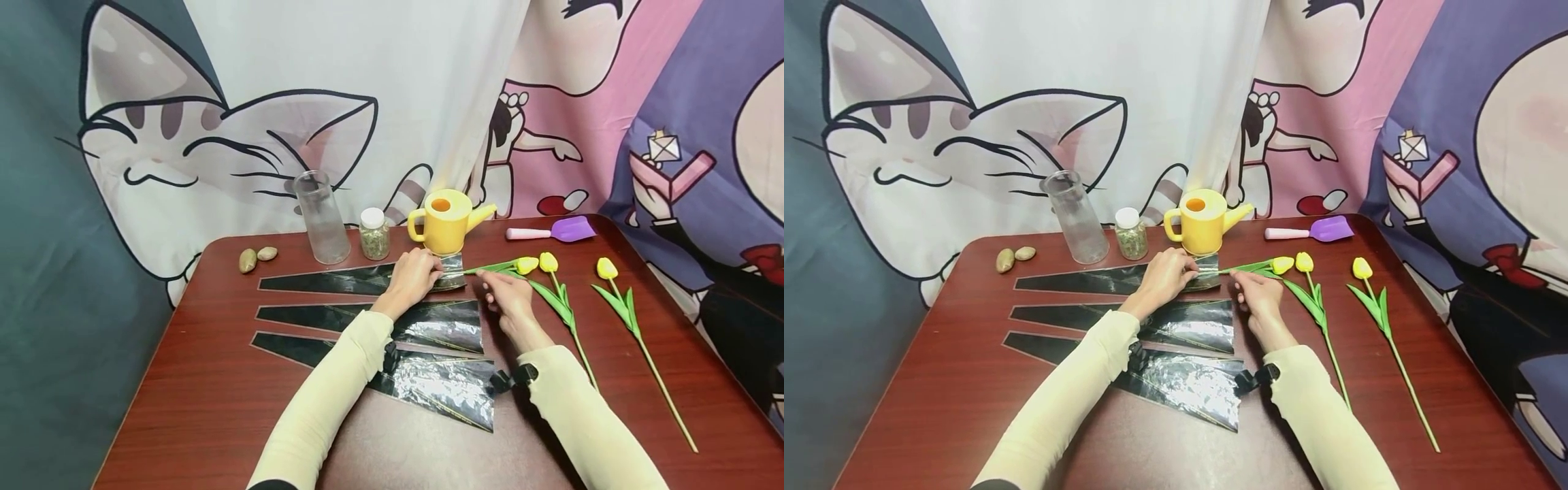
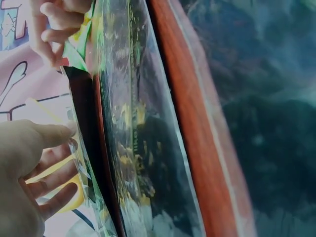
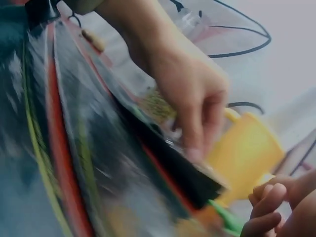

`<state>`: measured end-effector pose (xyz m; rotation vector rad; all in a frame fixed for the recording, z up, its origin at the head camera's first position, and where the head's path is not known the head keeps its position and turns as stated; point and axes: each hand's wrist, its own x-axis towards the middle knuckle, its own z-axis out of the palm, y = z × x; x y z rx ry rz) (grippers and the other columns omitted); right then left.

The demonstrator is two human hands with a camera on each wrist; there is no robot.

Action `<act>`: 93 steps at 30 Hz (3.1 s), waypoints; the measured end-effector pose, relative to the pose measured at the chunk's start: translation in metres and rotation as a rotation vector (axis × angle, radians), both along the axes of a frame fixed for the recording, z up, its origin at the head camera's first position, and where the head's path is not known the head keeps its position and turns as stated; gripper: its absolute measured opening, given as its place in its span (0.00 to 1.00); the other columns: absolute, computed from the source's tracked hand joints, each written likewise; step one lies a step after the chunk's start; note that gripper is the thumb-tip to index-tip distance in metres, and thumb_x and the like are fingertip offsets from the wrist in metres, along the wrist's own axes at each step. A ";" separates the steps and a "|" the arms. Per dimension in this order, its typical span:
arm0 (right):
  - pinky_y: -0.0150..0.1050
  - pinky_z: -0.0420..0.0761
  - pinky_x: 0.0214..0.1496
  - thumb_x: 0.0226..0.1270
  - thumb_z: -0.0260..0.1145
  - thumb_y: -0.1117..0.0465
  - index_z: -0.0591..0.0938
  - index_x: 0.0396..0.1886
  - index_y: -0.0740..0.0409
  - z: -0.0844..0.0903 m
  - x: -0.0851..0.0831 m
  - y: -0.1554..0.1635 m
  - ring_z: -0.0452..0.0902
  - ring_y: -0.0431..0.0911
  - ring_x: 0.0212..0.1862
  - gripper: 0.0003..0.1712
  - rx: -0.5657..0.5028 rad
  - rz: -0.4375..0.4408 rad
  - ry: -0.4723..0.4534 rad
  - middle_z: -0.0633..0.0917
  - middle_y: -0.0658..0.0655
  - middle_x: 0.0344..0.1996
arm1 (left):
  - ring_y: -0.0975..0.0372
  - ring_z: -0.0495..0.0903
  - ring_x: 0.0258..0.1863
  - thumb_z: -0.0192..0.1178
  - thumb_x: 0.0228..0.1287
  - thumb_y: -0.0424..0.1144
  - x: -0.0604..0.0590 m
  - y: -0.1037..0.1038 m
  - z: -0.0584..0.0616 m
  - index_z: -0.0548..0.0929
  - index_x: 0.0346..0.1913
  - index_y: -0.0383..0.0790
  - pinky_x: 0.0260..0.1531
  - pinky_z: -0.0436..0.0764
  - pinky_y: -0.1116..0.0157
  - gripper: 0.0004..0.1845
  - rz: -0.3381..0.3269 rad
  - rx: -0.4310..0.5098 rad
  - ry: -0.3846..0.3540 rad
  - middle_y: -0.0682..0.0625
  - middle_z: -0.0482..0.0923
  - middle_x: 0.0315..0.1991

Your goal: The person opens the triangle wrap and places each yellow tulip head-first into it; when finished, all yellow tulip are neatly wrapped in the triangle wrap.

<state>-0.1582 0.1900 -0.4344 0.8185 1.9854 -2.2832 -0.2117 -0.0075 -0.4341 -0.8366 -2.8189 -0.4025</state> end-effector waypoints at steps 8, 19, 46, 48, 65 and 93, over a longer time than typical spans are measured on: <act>0.29 0.73 0.19 0.63 0.71 0.51 0.88 0.42 0.60 0.038 -0.015 0.054 0.79 0.43 0.20 0.17 0.679 0.256 0.337 0.85 0.56 0.23 | 0.60 0.77 0.42 0.65 0.66 0.44 0.002 0.000 -0.002 0.89 0.38 0.53 0.44 0.76 0.59 0.04 -0.002 -0.002 0.008 0.57 0.81 0.40; 0.51 0.79 0.38 0.58 0.72 0.70 0.87 0.32 0.62 0.048 -0.084 0.098 0.83 0.52 0.34 0.02 1.321 0.794 0.606 0.87 0.56 0.28 | 0.59 0.78 0.42 0.66 0.65 0.45 0.001 0.004 -0.007 0.90 0.39 0.52 0.45 0.76 0.58 0.05 -0.004 0.023 0.022 0.56 0.81 0.40; 0.39 0.82 0.33 0.45 0.73 0.75 0.89 0.23 0.57 0.040 -0.086 0.096 0.83 0.45 0.32 0.09 1.279 1.268 0.614 0.86 0.50 0.26 | 0.60 0.77 0.42 0.65 0.66 0.44 0.000 0.002 -0.004 0.90 0.39 0.52 0.44 0.74 0.60 0.05 0.008 0.025 0.003 0.57 0.81 0.41; 0.39 0.82 0.33 0.43 0.72 0.75 0.89 0.23 0.57 0.040 -0.086 0.096 0.83 0.45 0.31 0.09 1.301 1.271 0.631 0.86 0.50 0.26 | 0.60 0.77 0.42 0.65 0.66 0.44 0.001 0.002 -0.004 0.90 0.39 0.52 0.43 0.74 0.60 0.05 0.008 0.022 0.005 0.57 0.81 0.41; 0.40 0.78 0.34 0.42 0.75 0.72 0.86 0.20 0.52 0.040 -0.084 0.089 0.76 0.41 0.28 0.10 1.328 1.186 0.759 0.82 0.44 0.22 | 0.60 0.77 0.42 0.64 0.67 0.43 0.001 0.000 -0.001 0.90 0.40 0.51 0.45 0.75 0.60 0.05 0.001 0.043 -0.003 0.57 0.81 0.40; 0.43 0.70 0.46 0.50 0.78 0.67 0.89 0.27 0.55 -0.002 -0.081 0.042 0.73 0.48 0.42 0.05 1.047 0.922 0.792 0.81 0.50 0.33 | 0.63 0.77 0.41 0.66 0.65 0.45 0.000 0.007 0.001 0.90 0.41 0.51 0.46 0.76 0.65 0.06 -0.032 0.167 -0.070 0.58 0.80 0.38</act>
